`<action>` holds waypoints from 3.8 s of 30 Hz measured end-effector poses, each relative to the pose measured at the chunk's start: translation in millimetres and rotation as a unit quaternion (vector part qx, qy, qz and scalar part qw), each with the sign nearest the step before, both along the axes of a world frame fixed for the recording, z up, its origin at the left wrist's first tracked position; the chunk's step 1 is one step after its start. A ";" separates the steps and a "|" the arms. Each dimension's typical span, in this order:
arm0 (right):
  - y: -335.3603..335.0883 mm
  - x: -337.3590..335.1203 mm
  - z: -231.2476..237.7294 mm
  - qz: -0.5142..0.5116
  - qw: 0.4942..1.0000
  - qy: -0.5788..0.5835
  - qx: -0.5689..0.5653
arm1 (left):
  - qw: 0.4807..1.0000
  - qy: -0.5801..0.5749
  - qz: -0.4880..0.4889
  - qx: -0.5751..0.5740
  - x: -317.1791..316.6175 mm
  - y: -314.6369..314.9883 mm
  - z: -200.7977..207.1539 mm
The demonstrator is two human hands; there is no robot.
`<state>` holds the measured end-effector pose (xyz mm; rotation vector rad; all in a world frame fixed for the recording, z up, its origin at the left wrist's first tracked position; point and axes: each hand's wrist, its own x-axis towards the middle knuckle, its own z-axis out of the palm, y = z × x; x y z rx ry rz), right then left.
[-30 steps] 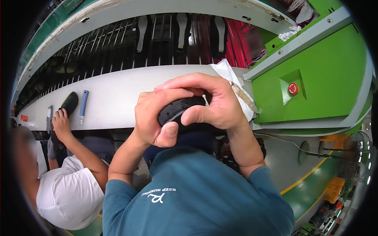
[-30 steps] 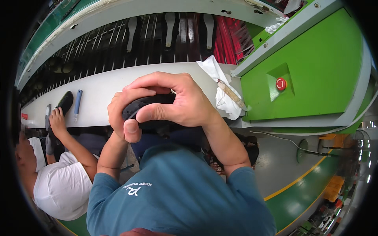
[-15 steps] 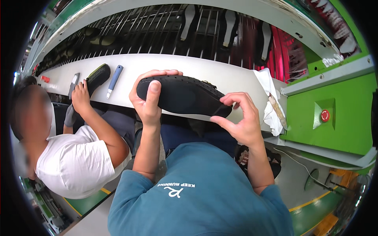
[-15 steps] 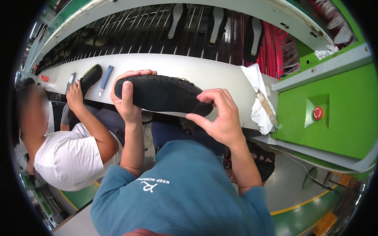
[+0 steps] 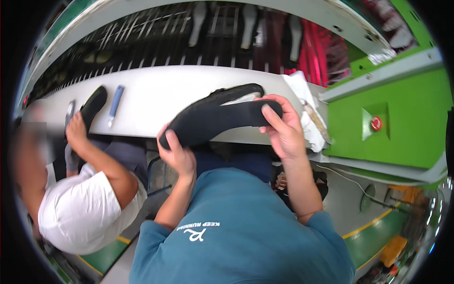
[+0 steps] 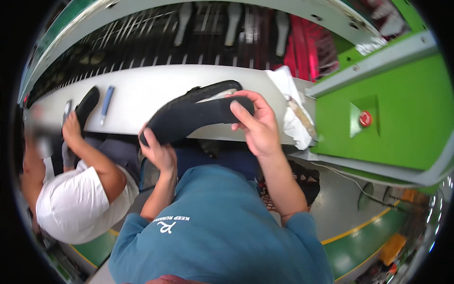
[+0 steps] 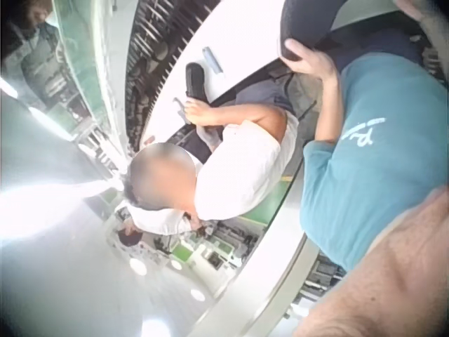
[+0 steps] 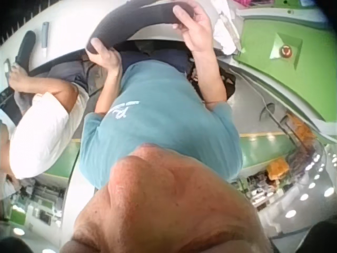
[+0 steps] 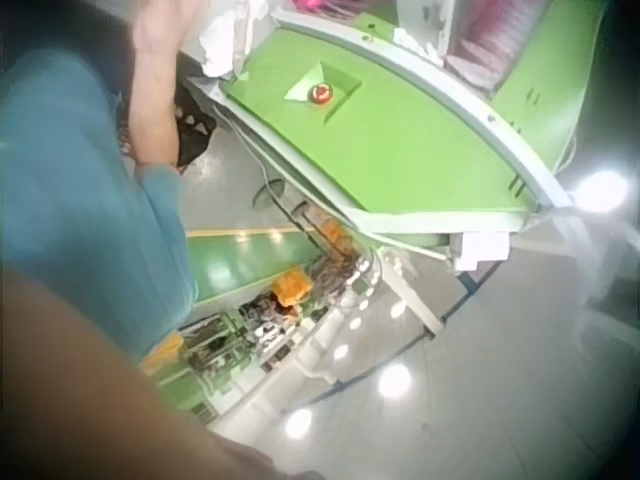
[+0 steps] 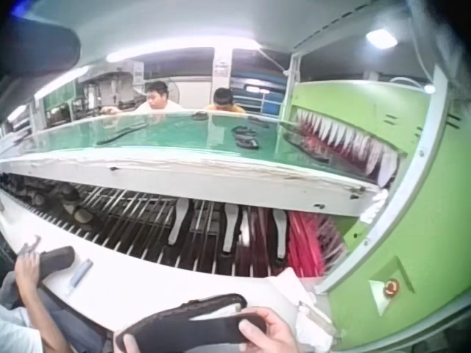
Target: The person assembles footwear by attaching black rubber soles to olive-green shoe uppers on a factory line. They use a small metal tool to press the sole edges into place and wipe the surfaces with a white cloth. The person handles the shoes one at a time, inspecting the fit and alignment before moving to the next unit.
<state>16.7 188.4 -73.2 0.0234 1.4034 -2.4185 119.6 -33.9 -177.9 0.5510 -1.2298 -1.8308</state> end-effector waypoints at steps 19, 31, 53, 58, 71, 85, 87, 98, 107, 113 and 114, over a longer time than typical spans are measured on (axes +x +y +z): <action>-23.9 5.0 59.4 -0.123 0.862 0.446 0.208 | 0.934 0.092 -0.170 -0.299 -103.7 25.9 138.8; -32.6 6.5 62.6 -0.074 0.881 0.427 0.188 | 0.890 0.152 -0.224 -0.368 -111.2 17.9 146.2; -58.8 8.1 33.4 -0.097 0.838 0.440 0.309 | 0.953 0.031 -0.274 -0.126 -95.1 9.0 106.7; -69.3 2.8 42.0 0.030 0.927 0.316 0.200 | 0.961 0.033 -0.213 -0.173 -100.8 5.9 103.6; -12.1 -23.4 -26.3 -0.104 0.946 0.200 -0.233 | 0.969 0.244 0.035 -0.023 -110.6 -101.2 105.2; 39.7 -71.0 40.7 0.309 0.781 0.322 0.437 | 0.887 -0.010 0.007 -0.461 9.2 -2.3 7.2; 11.0 -69.3 22.5 0.261 0.733 0.347 0.524 | 0.874 -0.057 -0.075 -0.477 26.2 5.4 19.1; -64.9 -92.9 -8.7 0.116 0.617 0.484 0.610 | 0.835 -0.244 -0.356 -0.341 -135.4 -43.7 75.1; -77.1 -124.3 -7.7 0.129 0.541 0.499 0.664 | 0.770 -0.284 -0.465 -0.333 -194.0 -51.7 47.8; -80.9 -128.9 11.2 0.110 0.560 0.601 0.559 | 0.834 -0.211 -0.484 -0.161 -188.6 -63.6 64.6; -80.1 -123.7 14.1 0.099 0.565 0.607 0.551 | 0.836 -0.189 -0.491 -0.156 -185.5 -63.6 68.4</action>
